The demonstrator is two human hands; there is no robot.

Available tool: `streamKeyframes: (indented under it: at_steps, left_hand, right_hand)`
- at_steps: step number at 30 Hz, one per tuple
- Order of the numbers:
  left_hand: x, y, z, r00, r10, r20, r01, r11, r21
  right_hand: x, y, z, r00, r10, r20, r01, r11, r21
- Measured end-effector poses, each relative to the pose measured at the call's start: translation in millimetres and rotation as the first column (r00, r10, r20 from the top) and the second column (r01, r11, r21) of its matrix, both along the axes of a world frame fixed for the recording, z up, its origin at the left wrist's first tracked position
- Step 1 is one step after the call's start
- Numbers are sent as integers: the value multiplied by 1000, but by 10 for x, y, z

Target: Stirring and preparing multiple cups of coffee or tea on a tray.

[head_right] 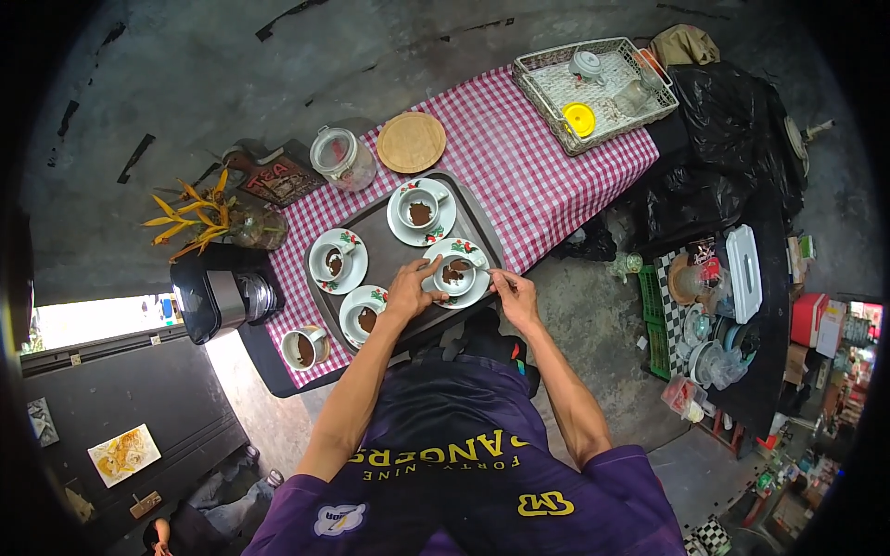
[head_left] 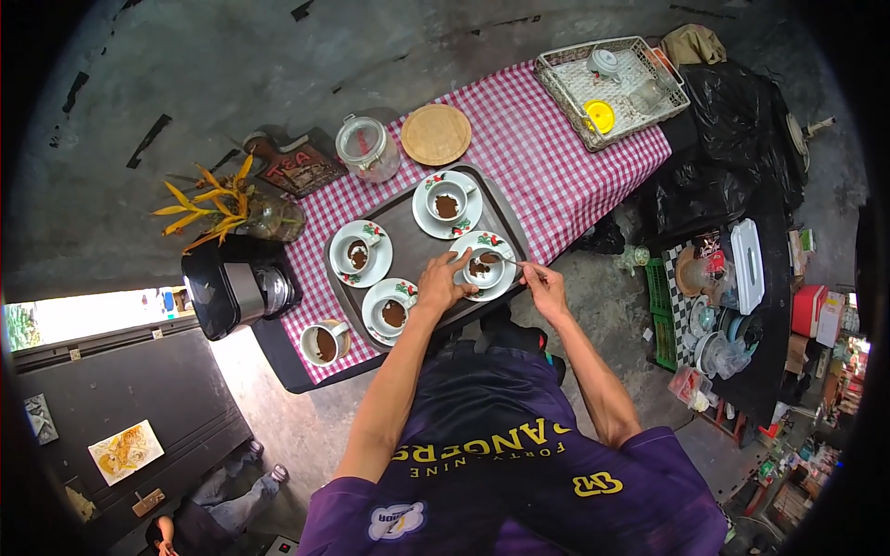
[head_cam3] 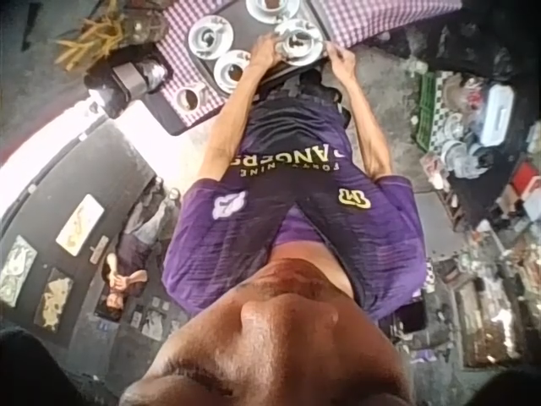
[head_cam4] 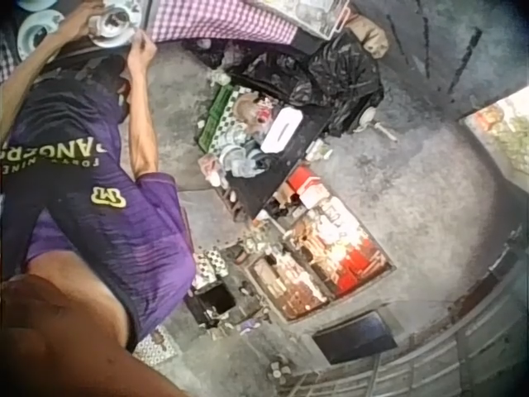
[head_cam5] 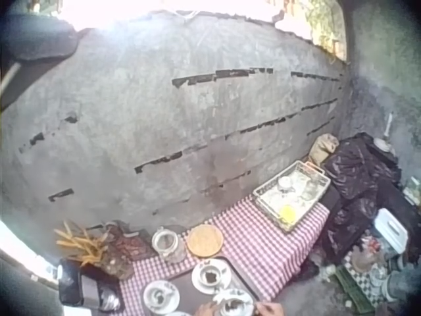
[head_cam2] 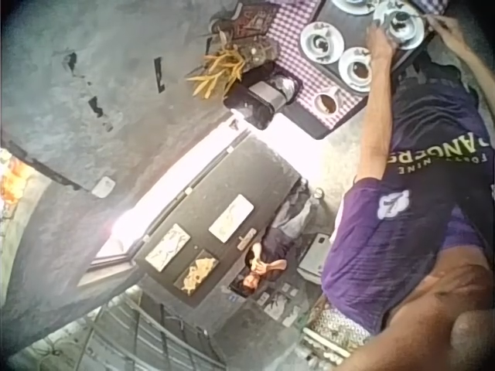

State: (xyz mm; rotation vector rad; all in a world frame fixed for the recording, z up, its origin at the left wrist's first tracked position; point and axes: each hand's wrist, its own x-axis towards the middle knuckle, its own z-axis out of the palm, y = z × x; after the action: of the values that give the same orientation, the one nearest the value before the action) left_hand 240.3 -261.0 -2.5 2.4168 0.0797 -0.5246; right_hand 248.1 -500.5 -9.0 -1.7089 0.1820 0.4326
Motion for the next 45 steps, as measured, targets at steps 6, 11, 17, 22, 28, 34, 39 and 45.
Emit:
streamKeyframes:
  at_steps: [6, 11, 17, 22, 28, 34, 39, 45]
  left_hand:
    - [-6, 4, 13, 999, -16, 35, 15, 1000, 19]
    - [5, -8, 5, 1000, -3, 2, 3, 1000, 7]
    - [-1, 1, 1, 1000, 6, -7, -6, 1000, -13]
    - [3, -5, 32, 1000, 3, -3, -3, 1000, 6]
    - [9, -16, 24, 1000, 3, 2, -4, 1000, 11]
    - [13, -34, 33, 1000, 8, -5, -8, 1000, 20]
    - [-4, -45, 32, 1000, 9, 23, -9, 1000, 14]
    - [-60, -68, 102, 999, 13, 45, -14, 1000, 17]
  right_hand:
    - [16, -15, 11, 1000, 16, 14, -15, 999, -31]
    - [17, -28, -24, 999, 28, 31, -27, 999, -29]
    - [31, -41, -19, 999, 41, 18, -40, 999, -16]
    - [26, -48, -42, 997, 55, 62, -54, 998, -21]
    - [-3, -49, -97, 994, 90, 64, -87, 995, -54]
    - [-44, -24, -109, 993, 110, 32, -108, 992, -62]
    - [-82, -29, -133, 994, 110, 27, -109, 993, -43]
    - [-74, 10, 32, 992, 125, 17, -123, 990, -73]
